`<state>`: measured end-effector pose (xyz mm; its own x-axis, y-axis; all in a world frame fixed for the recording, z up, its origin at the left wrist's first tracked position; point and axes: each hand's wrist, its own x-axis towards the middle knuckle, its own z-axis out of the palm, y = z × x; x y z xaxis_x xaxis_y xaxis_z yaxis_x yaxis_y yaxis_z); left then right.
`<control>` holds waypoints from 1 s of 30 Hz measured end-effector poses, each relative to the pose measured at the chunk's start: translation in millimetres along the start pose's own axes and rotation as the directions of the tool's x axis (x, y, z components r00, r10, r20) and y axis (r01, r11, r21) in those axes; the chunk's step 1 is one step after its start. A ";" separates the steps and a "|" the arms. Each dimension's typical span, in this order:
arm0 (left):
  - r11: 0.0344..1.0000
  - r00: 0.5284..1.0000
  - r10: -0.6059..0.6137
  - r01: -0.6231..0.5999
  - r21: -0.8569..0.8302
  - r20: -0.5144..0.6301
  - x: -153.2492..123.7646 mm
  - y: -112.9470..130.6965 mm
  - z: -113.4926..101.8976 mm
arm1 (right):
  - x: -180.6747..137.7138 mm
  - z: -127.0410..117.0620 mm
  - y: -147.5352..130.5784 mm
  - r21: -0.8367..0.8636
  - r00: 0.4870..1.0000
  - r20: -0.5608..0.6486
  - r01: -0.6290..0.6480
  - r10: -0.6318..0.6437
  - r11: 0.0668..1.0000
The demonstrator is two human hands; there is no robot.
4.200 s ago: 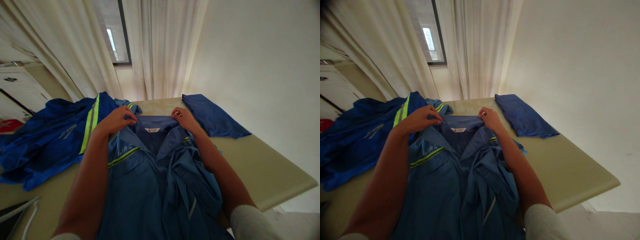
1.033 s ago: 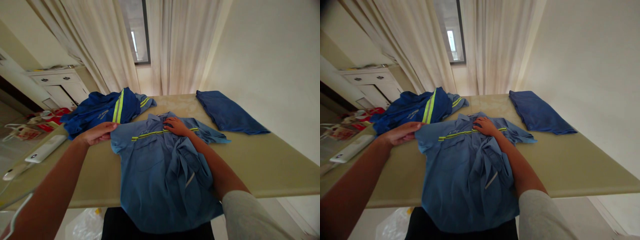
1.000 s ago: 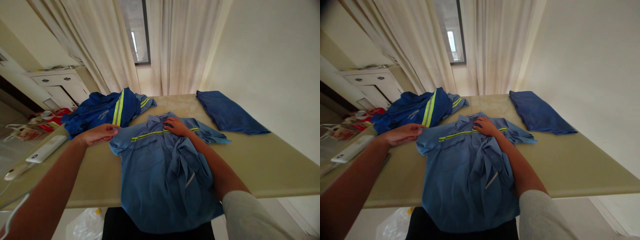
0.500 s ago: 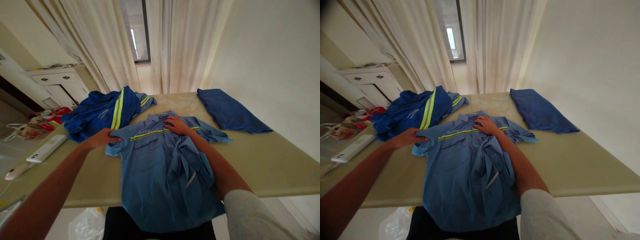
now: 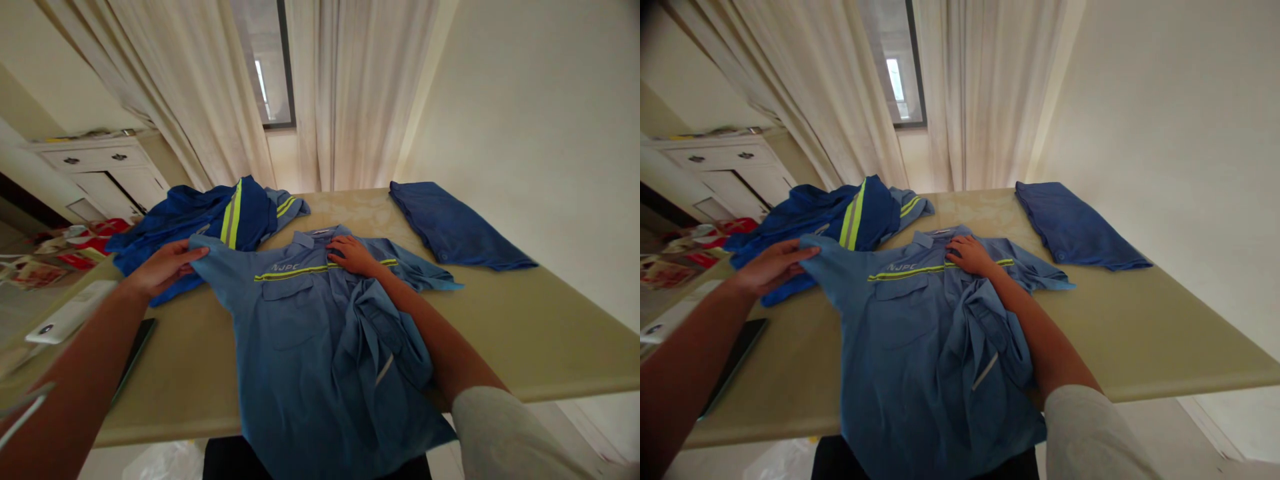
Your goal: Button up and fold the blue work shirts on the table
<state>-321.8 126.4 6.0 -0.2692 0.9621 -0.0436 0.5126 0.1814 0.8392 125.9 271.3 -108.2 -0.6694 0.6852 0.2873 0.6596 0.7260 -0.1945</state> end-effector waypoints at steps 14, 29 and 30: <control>0.773 0.919 0.392 -0.306 0.556 -0.039 46.5 13.4 91.7 | 12.0 0.0 -21.7 -0.124 0.983 -0.093 -0.166 0.155 0.978; 0.992 0.824 -0.082 0.122 -0.035 0.560 155.8 77.3 213.9 | 16.7 -47.7 -65.5 0.419 0.946 0.271 0.049 -0.176 0.907; 0.987 0.828 -0.059 0.133 -0.093 0.557 159.7 77.8 214.0 | 16.5 -52.7 -75.9 0.444 0.910 0.360 0.026 -0.204 0.896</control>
<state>-150.5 337.7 -51.6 0.2007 0.8997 -0.3876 0.3947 0.2878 0.8726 82.8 224.4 -39.3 -0.8672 0.4967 -0.0360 0.4218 0.6940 -0.5835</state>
